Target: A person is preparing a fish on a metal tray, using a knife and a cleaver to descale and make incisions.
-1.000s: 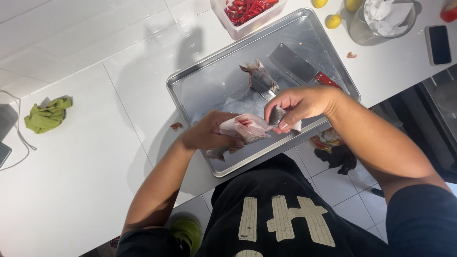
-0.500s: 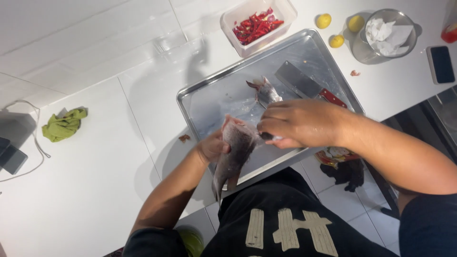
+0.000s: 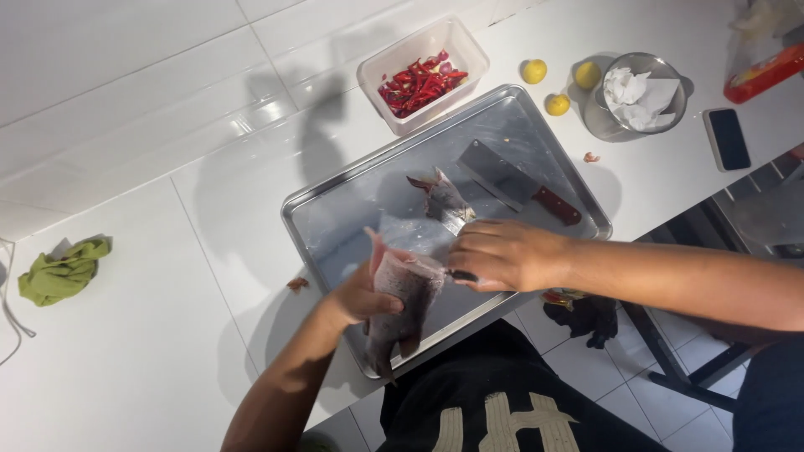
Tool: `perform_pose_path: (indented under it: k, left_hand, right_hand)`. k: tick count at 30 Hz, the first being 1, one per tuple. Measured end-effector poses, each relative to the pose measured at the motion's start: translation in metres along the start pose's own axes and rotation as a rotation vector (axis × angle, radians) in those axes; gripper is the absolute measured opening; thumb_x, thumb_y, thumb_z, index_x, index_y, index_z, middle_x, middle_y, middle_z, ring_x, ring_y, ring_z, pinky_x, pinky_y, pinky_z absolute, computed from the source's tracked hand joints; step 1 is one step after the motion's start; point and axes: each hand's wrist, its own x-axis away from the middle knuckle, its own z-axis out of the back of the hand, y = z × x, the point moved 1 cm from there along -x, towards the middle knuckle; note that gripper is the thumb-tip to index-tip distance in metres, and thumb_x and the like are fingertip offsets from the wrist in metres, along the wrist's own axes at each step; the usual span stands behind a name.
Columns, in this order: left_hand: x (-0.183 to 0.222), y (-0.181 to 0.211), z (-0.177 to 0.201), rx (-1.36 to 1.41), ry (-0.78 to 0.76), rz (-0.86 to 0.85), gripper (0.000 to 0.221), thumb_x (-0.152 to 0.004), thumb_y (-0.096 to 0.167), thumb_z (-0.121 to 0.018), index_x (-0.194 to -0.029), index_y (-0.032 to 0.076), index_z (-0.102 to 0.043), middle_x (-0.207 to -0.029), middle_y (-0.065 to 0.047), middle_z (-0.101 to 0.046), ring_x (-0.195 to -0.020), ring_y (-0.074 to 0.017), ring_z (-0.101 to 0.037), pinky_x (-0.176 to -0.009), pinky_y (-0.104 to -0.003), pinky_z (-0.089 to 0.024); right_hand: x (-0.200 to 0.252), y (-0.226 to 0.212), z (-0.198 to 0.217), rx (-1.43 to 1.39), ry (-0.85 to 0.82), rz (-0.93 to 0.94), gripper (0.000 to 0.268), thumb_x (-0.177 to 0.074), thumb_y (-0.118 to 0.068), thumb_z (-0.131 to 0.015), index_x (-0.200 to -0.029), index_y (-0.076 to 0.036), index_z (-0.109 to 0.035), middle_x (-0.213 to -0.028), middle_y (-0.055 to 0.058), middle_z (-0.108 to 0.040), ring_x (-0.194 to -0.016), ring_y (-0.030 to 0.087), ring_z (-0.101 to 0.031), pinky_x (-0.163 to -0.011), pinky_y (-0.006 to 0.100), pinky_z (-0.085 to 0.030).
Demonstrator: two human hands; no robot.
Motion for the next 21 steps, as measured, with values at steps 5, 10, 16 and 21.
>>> perform_pose_path:
  k: [5, 10, 16, 21]
  left_hand:
    - [-0.019, 0.043, -0.045, -1.532, 0.188, 0.064, 0.038, -0.077, 0.019, -0.083, -0.105, 0.000, -0.065, -0.089, -0.024, -0.074, -0.084, -0.0450, -0.070, -0.068, -0.048, -0.060]
    - [-0.031, 0.005, -0.038, -2.415, 0.071, -0.546, 0.023, -0.093, 0.012, -0.073, -0.114, 0.007, -0.069, -0.096, -0.008, -0.073, -0.092, -0.0241, -0.074, -0.075, -0.029, -0.062]
    - [-0.039, -0.010, -0.049, -2.289, 0.228, -0.775, 0.020, -0.094, 0.002, -0.066, -0.113, -0.003, -0.069, -0.105, -0.018, -0.075, -0.092, -0.0258, -0.074, -0.071, -0.030, -0.065]
    - [-0.038, -0.035, -0.055, -2.161, 0.391, -0.330, 0.030, -0.095, 0.005, -0.069, -0.124, 0.000, -0.067, -0.113, -0.018, -0.075, -0.100, -0.0287, -0.074, -0.076, -0.035, -0.065]
  right_hand:
    - [0.058, 0.038, -0.015, -0.583, -0.215, -0.845, 0.027, -0.091, -0.022, -0.071, -0.111, -0.005, -0.068, -0.082, 0.016, -0.072, -0.071, 0.030, -0.068, -0.062, 0.044, -0.054]
    - [0.051, 0.072, 0.012, -1.056, -0.421, -1.114, 0.015, -0.088, -0.022, -0.072, -0.087, -0.007, -0.071, -0.070, 0.007, -0.070, -0.062, 0.015, -0.067, -0.057, 0.029, -0.057]
    - [0.059, 0.093, 0.023, -1.612, -0.415, -0.774, 0.013, -0.096, -0.009, -0.061, -0.090, -0.001, -0.068, -0.069, 0.008, -0.063, -0.064, 0.014, -0.060, -0.057, 0.031, -0.053]
    - [0.051, 0.119, 0.045, -0.919, -0.767, -0.814, 0.019, -0.091, -0.017, -0.066, -0.095, 0.001, -0.074, -0.063, 0.009, -0.067, -0.058, 0.019, -0.059, -0.057, 0.036, -0.055]
